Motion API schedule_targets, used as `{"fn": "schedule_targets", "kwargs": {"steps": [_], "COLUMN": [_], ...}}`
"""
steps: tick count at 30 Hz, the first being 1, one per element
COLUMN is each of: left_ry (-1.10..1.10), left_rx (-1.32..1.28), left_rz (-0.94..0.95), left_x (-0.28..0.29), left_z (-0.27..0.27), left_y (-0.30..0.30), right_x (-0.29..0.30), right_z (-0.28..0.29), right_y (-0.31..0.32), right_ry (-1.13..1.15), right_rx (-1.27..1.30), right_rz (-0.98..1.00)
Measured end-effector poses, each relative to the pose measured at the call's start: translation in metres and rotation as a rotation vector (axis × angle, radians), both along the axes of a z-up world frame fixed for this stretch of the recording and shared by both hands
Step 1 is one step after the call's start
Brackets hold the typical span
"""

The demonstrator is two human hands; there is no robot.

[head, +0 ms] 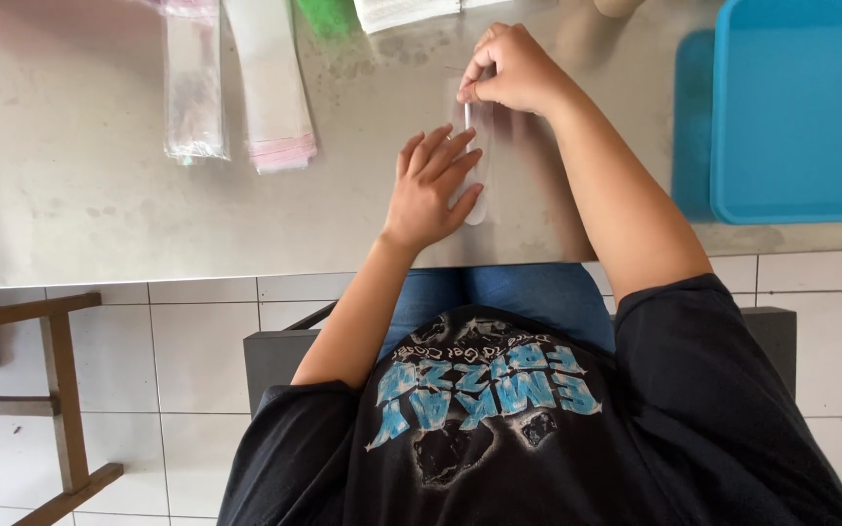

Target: The person assembles disposable cutlery sets by placing a plastic spoon, a folded paper napkin, and a wooden toothpick into a clear plastic sleeve. They repeat this process for multiple sets on a stainless steel countertop.

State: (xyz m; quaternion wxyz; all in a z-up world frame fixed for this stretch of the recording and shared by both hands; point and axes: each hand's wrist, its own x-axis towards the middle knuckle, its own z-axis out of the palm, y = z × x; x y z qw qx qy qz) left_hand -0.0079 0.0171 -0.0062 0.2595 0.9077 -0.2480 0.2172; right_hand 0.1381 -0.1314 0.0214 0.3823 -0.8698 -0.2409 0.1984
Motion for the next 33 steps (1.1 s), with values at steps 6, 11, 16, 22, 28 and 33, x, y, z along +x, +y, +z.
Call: {"fn": "schedule_targets", "kwargs": {"steps": [6,11,16,22,28,33], "left_ry": [0.037,0.055,0.087,-0.039,-0.163,-0.131], "left_rx": [0.056,0.048,-0.016,-0.003,0.134,0.278], "left_rz": [0.033,0.03,0.038,0.108,0.021,0.033], "left_x": [0.0,0.0,0.003,0.063,0.15,0.205], "left_z": [-0.006,-0.007,-0.003,0.034,0.041,0.018], "left_y": [-0.002,-0.001,-0.001,0.008,0.002,-0.003], "right_x": [0.004,0.004,-0.004,0.003,0.003,0.004], "right_z": [-0.023,-0.034,-0.032,-0.032,-0.025,-0.025], "right_y": [0.003,-0.011,-0.035,-0.046,-0.044,-0.045], "right_ry": [-0.119,-0.391,-0.373,-0.054,-0.069,0.005], "right_rx": [0.019,0.207,0.499,0.648,0.61,0.64], "right_rz": [-0.012,0.02,-0.216,-0.381,-0.292,-0.302]}}
